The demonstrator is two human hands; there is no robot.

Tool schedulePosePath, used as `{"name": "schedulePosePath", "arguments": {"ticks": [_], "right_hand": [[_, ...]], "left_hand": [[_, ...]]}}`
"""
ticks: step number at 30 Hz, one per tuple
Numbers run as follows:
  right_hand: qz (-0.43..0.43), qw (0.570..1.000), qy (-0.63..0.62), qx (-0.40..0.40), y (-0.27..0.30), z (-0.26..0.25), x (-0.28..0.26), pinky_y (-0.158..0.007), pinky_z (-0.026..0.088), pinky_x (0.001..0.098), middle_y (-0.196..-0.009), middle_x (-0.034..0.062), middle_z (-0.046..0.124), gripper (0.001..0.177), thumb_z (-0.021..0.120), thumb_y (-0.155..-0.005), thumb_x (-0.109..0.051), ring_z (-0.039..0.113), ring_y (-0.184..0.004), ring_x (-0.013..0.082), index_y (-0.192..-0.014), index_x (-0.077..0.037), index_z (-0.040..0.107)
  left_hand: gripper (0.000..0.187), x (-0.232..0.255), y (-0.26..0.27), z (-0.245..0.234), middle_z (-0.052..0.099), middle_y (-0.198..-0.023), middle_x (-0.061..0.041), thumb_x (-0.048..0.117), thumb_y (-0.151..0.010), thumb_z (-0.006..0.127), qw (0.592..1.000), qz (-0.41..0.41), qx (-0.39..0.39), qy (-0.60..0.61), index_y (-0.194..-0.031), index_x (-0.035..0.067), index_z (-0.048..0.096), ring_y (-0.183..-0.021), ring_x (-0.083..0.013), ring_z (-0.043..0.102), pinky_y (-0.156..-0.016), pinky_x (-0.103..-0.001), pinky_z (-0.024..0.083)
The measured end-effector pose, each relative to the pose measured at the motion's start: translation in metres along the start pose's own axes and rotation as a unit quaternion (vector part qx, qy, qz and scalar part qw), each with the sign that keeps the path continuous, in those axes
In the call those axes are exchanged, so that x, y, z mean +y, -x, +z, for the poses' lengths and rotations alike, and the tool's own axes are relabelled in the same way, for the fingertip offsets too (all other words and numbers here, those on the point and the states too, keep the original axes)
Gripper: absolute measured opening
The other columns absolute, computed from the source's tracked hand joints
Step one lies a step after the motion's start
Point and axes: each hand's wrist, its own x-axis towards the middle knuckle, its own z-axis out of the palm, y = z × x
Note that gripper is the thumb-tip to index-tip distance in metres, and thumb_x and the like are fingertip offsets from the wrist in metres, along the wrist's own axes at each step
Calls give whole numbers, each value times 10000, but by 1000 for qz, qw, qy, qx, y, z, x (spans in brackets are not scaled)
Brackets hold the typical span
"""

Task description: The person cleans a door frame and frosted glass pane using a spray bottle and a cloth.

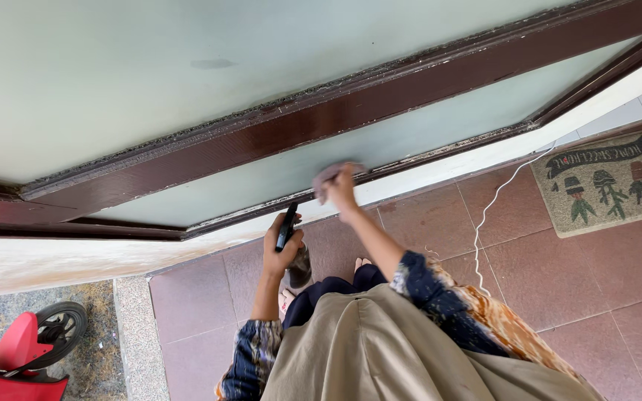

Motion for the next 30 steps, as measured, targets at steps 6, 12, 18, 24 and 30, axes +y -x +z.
{"name": "schedulePosePath", "arguments": {"ticks": [6, 12, 18, 24, 30], "right_hand": [[-299, 930, 208, 58, 8, 45, -27, -880, 581, 323, -1137, 159, 514, 280, 596, -909, 100, 590, -1043, 228, -1134, 5, 460], [-224, 941, 141, 209, -8, -31, -26, -882, 513, 317, -1092, 108, 491, 381, 501, -835, 161, 552, -1006, 191, -1155, -19, 400], [5, 962, -28, 272, -42, -25, 20, -855, 518, 371, -1100, 169, 428, 457, 430, -774, 215, 491, -958, 227, -1157, -18, 335], [181, 925, -311, 125, -44, 30, 35, -703, 642, 310, -1076, 182, 587, 351, 507, -851, 142, 694, -902, 232, -1156, 22, 379], [-43, 955, -270, 112, -19, -19, -16, -664, 532, 301, -927, 152, 628, 260, 533, -927, 131, 678, -780, 231, -1146, 81, 400]], "left_hand": [[337, 15, 15, -10, 604, -760, -11, 89, -849, 638, 1000, 15, 25, 0, -1178, 16, 643, -649, -73, 574, -605, -242, 500], [324, 47, 20, -8, 585, -732, -10, 75, -850, 644, 998, -4, 59, -29, -1169, 24, 665, -647, -81, 600, -611, -254, 493], [316, 60, 30, -12, 587, -693, -8, 68, -862, 643, 997, -1, 74, -30, -1174, 20, 673, -630, -87, 591, -598, -256, 477], [320, 60, 27, -7, 583, -701, 3, 85, -864, 649, 997, -13, 70, -15, -1178, 24, 663, -635, -80, 604, -596, -247, 483], [312, 67, 5, 9, 588, -693, -1, 88, -868, 642, 998, 7, 41, -36, -1172, 22, 664, -639, -74, 594, -602, -248, 461]]}}
